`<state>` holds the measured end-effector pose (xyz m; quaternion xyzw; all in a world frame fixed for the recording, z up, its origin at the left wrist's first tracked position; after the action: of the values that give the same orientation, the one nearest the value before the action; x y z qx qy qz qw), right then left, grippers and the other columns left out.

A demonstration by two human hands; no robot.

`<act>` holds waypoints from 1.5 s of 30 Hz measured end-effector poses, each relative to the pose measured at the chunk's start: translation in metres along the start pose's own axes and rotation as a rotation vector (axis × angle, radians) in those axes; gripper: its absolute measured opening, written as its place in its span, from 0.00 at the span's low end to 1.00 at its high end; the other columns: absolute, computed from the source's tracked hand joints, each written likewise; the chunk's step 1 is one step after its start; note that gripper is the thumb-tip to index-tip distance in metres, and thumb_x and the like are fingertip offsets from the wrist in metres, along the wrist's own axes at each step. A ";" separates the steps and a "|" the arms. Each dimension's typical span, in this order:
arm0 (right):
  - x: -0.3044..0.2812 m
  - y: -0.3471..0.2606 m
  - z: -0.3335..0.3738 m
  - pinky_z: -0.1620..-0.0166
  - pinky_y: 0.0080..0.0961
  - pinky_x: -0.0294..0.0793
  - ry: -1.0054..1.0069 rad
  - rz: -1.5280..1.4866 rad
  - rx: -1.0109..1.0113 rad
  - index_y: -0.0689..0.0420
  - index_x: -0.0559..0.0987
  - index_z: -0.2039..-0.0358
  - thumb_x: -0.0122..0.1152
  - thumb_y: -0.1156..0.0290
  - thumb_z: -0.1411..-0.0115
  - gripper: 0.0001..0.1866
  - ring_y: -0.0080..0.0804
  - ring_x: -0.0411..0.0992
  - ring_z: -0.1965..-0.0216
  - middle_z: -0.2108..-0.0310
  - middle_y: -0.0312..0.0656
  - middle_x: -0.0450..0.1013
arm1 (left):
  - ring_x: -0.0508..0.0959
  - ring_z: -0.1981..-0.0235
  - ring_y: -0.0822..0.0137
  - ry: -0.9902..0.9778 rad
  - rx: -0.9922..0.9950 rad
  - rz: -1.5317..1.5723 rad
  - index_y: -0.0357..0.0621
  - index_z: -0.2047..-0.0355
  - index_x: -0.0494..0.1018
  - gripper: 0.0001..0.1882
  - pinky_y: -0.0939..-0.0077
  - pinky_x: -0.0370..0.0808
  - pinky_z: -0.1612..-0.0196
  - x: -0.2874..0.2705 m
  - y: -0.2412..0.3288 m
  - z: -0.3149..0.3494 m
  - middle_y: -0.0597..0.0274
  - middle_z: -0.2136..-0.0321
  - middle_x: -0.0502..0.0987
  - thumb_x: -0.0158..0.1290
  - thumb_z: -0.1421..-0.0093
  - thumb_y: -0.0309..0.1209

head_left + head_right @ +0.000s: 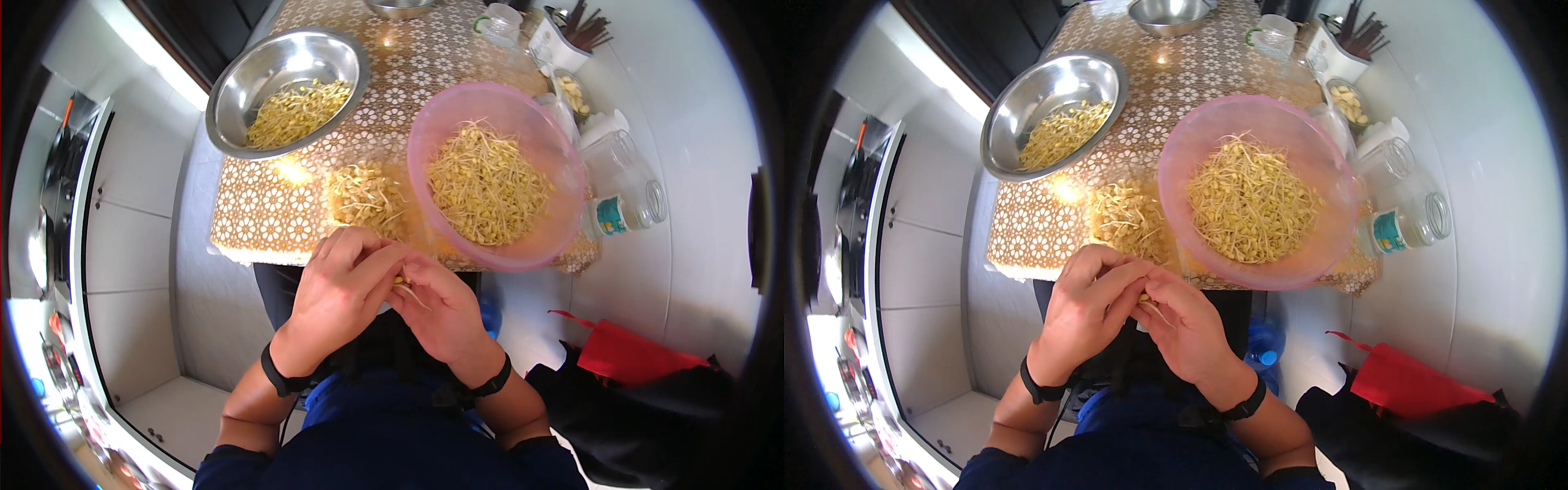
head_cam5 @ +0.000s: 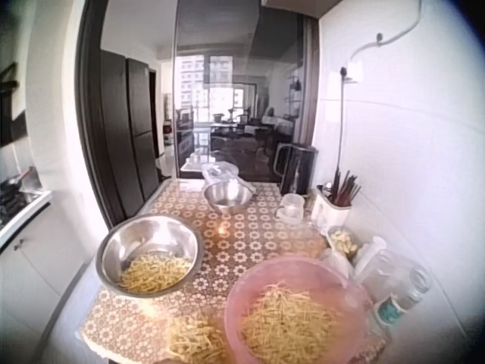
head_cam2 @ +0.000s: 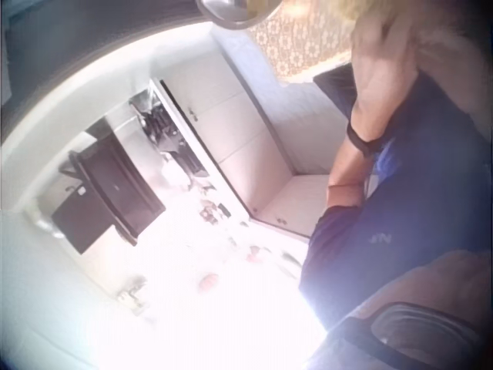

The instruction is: Picking and cleaning bean sprouts at a kitchen table, then standing up to retrieve cleaning tools.

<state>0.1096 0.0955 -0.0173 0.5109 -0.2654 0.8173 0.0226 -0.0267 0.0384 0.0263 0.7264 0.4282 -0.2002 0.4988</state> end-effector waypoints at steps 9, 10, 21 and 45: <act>-0.004 -0.009 0.009 0.35 0.39 0.63 0.009 -0.105 -0.049 0.69 0.64 0.39 0.39 0.62 0.28 0.25 0.38 0.67 0.41 0.43 0.50 0.67 | 0.77 0.72 0.64 0.035 -0.103 0.113 0.37 0.63 0.79 0.07 0.75 0.74 0.72 0.002 0.006 -0.029 0.56 0.70 0.77 0.59 0.43 0.20; -0.004 -0.011 0.010 0.35 0.39 0.63 0.007 -0.114 -0.058 0.69 0.64 0.39 0.39 0.62 0.28 0.25 0.38 0.67 0.41 0.43 0.50 0.67 | 0.77 0.73 0.65 0.055 -0.108 0.110 0.36 0.63 0.79 0.07 0.75 0.74 0.72 0.004 0.007 -0.036 0.56 0.70 0.77 0.58 0.43 0.20; -0.017 -0.018 0.023 0.39 0.34 0.67 0.039 -0.144 -0.182 0.62 0.67 0.40 0.39 0.60 0.27 0.23 0.33 0.68 0.43 0.42 0.44 0.68 | 0.79 0.70 0.58 -0.051 0.028 0.157 0.36 0.60 0.79 0.11 0.70 0.76 0.66 0.021 0.025 -0.037 0.54 0.68 0.77 0.58 0.44 0.19; -0.006 -0.004 0.011 0.51 0.34 0.75 -0.013 0.048 -0.028 0.61 0.77 0.57 0.50 0.64 0.31 0.13 0.34 0.76 0.58 0.59 0.45 0.77 | 0.79 0.68 0.72 0.065 -0.193 0.309 0.38 0.61 0.79 0.11 0.81 0.79 0.70 -0.014 0.003 0.013 0.59 0.65 0.76 0.61 0.45 0.17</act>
<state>0.1228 0.0948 -0.0167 0.5096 -0.2892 0.8103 0.0086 -0.0303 0.0207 0.0319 0.7385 0.3447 -0.0557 0.5768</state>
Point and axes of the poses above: each hand's wrist, its own z-axis away from the middle knuckle, its own x-axis out of the palm, y = z × x, the point moved 2 cm from there along -z, towards the middle knuckle
